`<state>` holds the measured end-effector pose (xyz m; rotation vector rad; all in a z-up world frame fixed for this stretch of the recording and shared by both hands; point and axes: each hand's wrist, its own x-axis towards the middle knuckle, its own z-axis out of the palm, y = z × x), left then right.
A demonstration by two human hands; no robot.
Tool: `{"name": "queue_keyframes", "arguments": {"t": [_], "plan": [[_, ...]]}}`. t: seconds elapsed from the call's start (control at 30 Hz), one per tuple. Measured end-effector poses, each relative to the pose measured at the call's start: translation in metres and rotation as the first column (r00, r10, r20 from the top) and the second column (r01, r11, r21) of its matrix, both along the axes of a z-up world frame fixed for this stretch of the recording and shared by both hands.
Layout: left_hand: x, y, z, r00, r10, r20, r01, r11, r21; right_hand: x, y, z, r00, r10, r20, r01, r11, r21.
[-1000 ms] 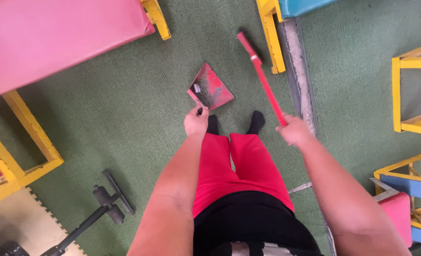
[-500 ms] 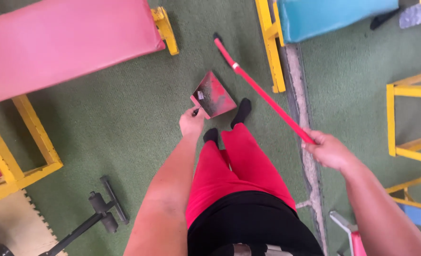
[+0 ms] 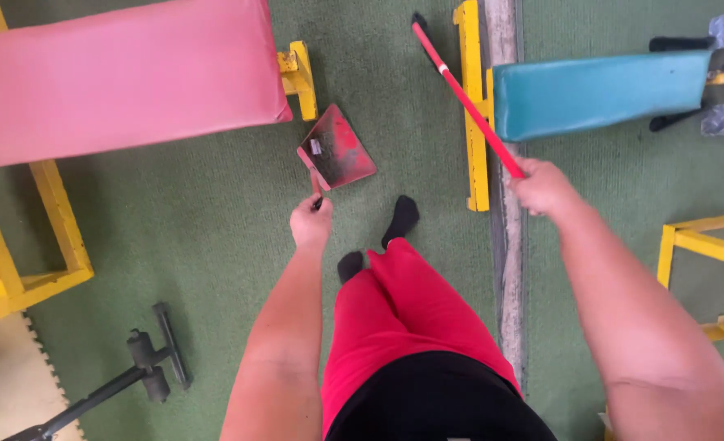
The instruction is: The person sweeps debris from a green gym floor into a dustpan using a red broom. They move around various gym equipment, including benches and weight racks, to collect dirt from different areas.
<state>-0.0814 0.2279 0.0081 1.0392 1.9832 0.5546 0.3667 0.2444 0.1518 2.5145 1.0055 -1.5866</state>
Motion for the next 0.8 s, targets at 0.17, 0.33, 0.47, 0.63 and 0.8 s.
{"name": "queue_keyframes", "arguments": {"t": [0.17, 0.33, 0.47, 0.63, 0.8], "plan": [[0.026, 0.030, -0.006, 0.997, 0.023, -0.074, -0.024, 1.000, -0.018, -0.058, -0.023, -0.003, 0.858, 0.488, 0.158, -0.466, 0.871, -0.157], [0.041, 0.045, -0.019, 0.996, 0.081, -0.049, -0.084, 0.994, -0.064, -0.004, -0.074, -0.012, 0.761, 0.643, 0.089, -0.648, 0.743, 0.170], [0.044, 0.045, 0.002, 0.992, 0.084, -0.093, -0.089, 0.995, -0.049, 0.021, -0.045, 0.068, 0.964, 0.180, -0.194, -0.218, 0.956, -0.196], [0.047, 0.039, 0.024, 0.991, 0.055, -0.126, -0.058, 0.998, -0.026, 0.047, -0.027, 0.060, 0.988, 0.074, -0.138, -0.095, 0.985, -0.146], [0.042, 0.018, 0.002, 0.982, 0.127, -0.139, -0.142, 0.984, -0.104, 0.008, -0.030, -0.001, 0.974, 0.208, 0.093, -0.188, 0.964, -0.187]]}}
